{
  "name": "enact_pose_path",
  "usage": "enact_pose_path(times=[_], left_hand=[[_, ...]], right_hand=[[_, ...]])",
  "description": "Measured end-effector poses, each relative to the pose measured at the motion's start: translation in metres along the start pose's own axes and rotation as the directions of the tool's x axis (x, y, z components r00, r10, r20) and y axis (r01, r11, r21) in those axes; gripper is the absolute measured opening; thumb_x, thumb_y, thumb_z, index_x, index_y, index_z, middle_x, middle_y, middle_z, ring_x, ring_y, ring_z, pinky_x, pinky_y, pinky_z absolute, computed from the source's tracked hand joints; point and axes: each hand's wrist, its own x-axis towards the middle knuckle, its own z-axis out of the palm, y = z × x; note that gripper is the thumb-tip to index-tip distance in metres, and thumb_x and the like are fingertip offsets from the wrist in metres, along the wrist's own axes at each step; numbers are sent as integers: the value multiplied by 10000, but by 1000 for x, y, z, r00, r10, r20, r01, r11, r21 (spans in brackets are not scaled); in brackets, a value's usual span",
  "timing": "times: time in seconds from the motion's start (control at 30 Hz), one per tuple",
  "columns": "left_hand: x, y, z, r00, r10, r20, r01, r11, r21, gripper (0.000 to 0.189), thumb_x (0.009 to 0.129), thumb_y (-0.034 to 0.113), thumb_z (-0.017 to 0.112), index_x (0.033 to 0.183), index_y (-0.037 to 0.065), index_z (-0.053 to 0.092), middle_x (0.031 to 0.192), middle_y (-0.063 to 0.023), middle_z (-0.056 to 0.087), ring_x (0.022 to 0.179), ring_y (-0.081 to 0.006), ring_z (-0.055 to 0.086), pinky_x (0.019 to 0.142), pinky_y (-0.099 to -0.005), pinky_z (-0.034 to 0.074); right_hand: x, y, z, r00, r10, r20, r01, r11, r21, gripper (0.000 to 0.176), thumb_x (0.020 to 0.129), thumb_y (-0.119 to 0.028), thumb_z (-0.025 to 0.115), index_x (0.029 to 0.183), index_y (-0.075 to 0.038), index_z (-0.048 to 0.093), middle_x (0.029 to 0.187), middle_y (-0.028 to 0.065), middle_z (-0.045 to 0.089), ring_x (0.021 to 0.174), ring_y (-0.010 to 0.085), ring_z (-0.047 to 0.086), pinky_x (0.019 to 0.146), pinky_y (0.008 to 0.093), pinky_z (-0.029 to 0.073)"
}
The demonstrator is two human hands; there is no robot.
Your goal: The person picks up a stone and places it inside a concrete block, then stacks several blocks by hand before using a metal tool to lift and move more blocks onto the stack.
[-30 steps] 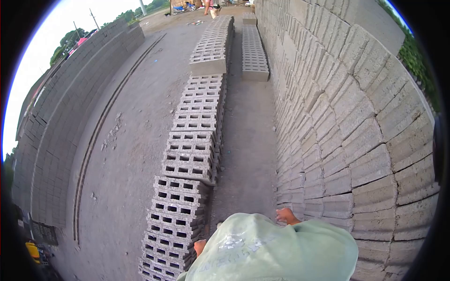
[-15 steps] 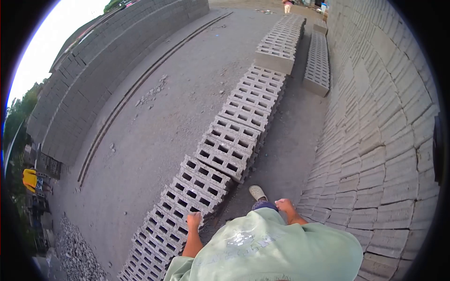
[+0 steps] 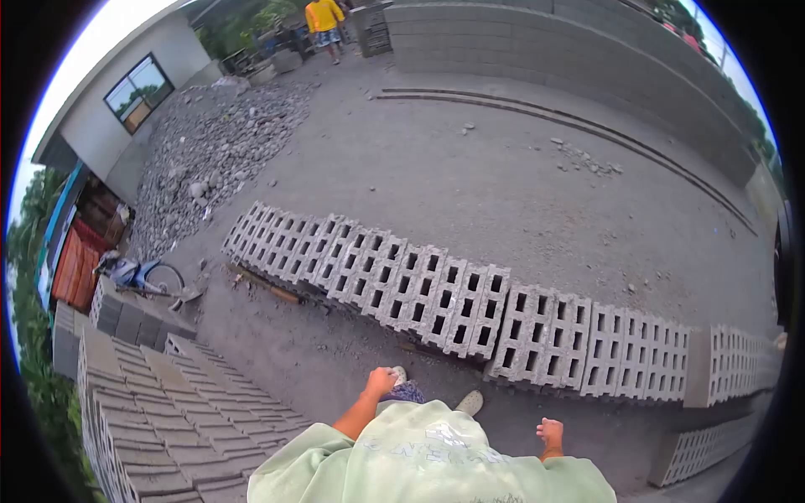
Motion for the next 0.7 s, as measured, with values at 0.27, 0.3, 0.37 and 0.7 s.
enact_pose_path(times=[0.27,0.3,0.37,0.7], left_hand=[[-52,-87,-28,834,-490,-253,399,852,-338,327,776,337,534,921,67,647,936,-166,617,950,-341,557,840,-414,429],[-63,-98,-27,790,-548,-273,426,812,-398,327,776,337,534,921,67,647,936,-166,617,950,-341,557,840,-414,429],[-82,-115,-34,641,-755,-137,664,635,-395,394,802,385,512,976,50,625,940,-128,631,1013,-327,530,872,-426,407],[-160,-248,-123,458,-878,-139,718,457,-524,328,790,333,522,889,45,646,937,-121,632,950,-300,569,814,-380,450]], right_hand=[[62,-168,104,905,-349,243,374,925,-68,237,838,-267,502,899,-44,558,701,54,595,518,140,539,440,247,413],[55,-188,134,871,-382,310,429,898,-100,229,839,-278,490,876,-62,556,703,47,592,523,139,533,433,256,408],[33,-216,197,833,-368,414,465,870,-163,228,837,-277,493,873,-62,560,707,48,594,534,141,540,434,256,408],[-100,-236,460,571,-186,799,612,746,-264,259,827,-248,549,961,-27,567,761,70,631,562,135,577,468,231,403]])
